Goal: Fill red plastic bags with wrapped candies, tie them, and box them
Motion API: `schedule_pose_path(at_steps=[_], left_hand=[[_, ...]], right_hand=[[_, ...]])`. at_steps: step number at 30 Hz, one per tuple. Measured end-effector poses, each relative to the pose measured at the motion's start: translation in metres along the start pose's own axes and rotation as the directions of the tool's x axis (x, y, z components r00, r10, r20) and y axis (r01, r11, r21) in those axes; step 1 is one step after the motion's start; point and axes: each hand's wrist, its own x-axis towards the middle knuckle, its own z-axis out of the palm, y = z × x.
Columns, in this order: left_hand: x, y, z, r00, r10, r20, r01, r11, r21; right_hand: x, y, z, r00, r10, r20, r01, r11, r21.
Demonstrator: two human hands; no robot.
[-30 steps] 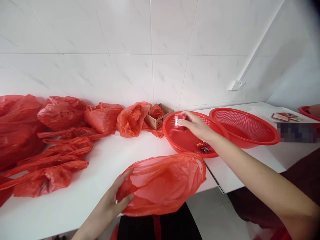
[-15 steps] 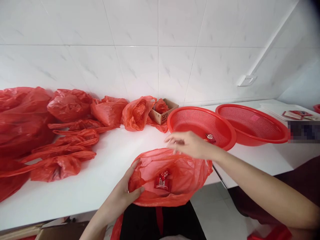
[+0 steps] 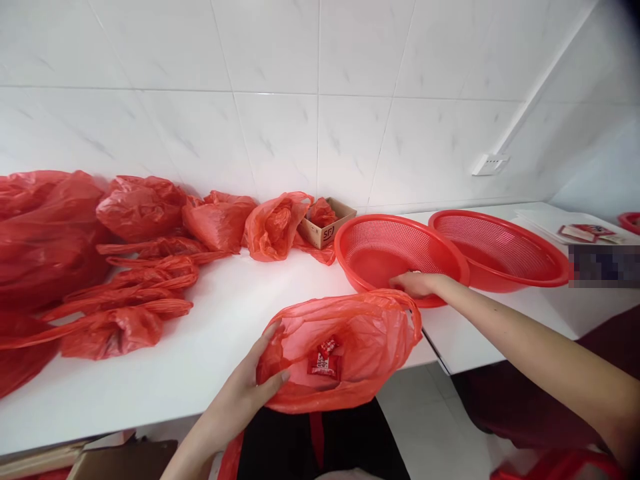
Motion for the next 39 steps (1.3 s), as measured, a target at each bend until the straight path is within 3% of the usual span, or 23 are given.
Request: schedule_pose_path(at_steps=[4,7,10,14,16,19,22,25,29,34,37,39], left_hand=[[-0.001,0.001,-0.001,1.000,-0.004,-0.010,0.004,1.000,0.011],[0.000,0.001,-0.001,1.000,0.000,-0.026,0.001,1.000,0.029],[0.003,0.002,0.001,0.999,0.009,-0.039,-0.008,1.000,0.018],[0.007,0.009,0.005,0.999,0.023,-0.046,-0.025,0.999,-0.036],[0.007,0.013,0.006,0.999,0.016,-0.034,-0.018,0.998,-0.058],[0.006,0.014,0.008,0.999,0.018,-0.042,-0.020,0.999,-0.050],[0.004,0.011,0.009,0.999,0.014,-0.046,-0.016,0.999,-0.048],[0.003,0.008,0.010,0.999,0.010,-0.039,-0.012,0.999,-0.051],[0.004,0.006,0.011,0.999,0.019,-0.039,-0.022,0.997,-0.068],[0.004,0.008,0.011,1.000,0.014,-0.022,-0.016,0.996,-0.092],[0.003,0.011,0.012,1.000,0.009,-0.017,-0.010,0.995,-0.100],[0.002,0.012,0.012,1.000,0.002,-0.018,-0.004,0.994,-0.109]], right_hand=[[-0.002,0.002,-0.023,0.996,-0.080,-0.036,0.085,0.982,0.171],[-0.015,-0.010,-0.044,0.968,-0.165,-0.190,0.233,0.869,0.436],[-0.039,-0.041,-0.060,0.904,-0.284,-0.320,0.427,0.633,0.646],[-0.068,-0.095,-0.056,0.848,-0.453,-0.275,0.501,0.513,0.697],[-0.074,-0.119,-0.042,0.837,-0.518,-0.177,0.480,0.539,0.692],[-0.073,-0.142,-0.014,0.837,-0.544,-0.057,0.483,0.687,0.542],[-0.065,-0.149,0.010,0.830,-0.551,-0.091,0.543,0.759,0.359],[-0.059,-0.146,0.021,0.821,-0.556,-0.129,0.563,0.751,0.344],[-0.064,-0.140,0.015,0.834,-0.529,-0.159,0.550,0.769,0.327],[-0.070,-0.124,-0.019,0.866,-0.440,-0.236,0.498,0.729,0.469],[-0.048,-0.089,-0.038,0.884,-0.291,-0.365,0.420,0.836,0.353],[-0.024,-0.054,-0.044,0.903,-0.170,-0.395,0.263,0.945,0.195]])
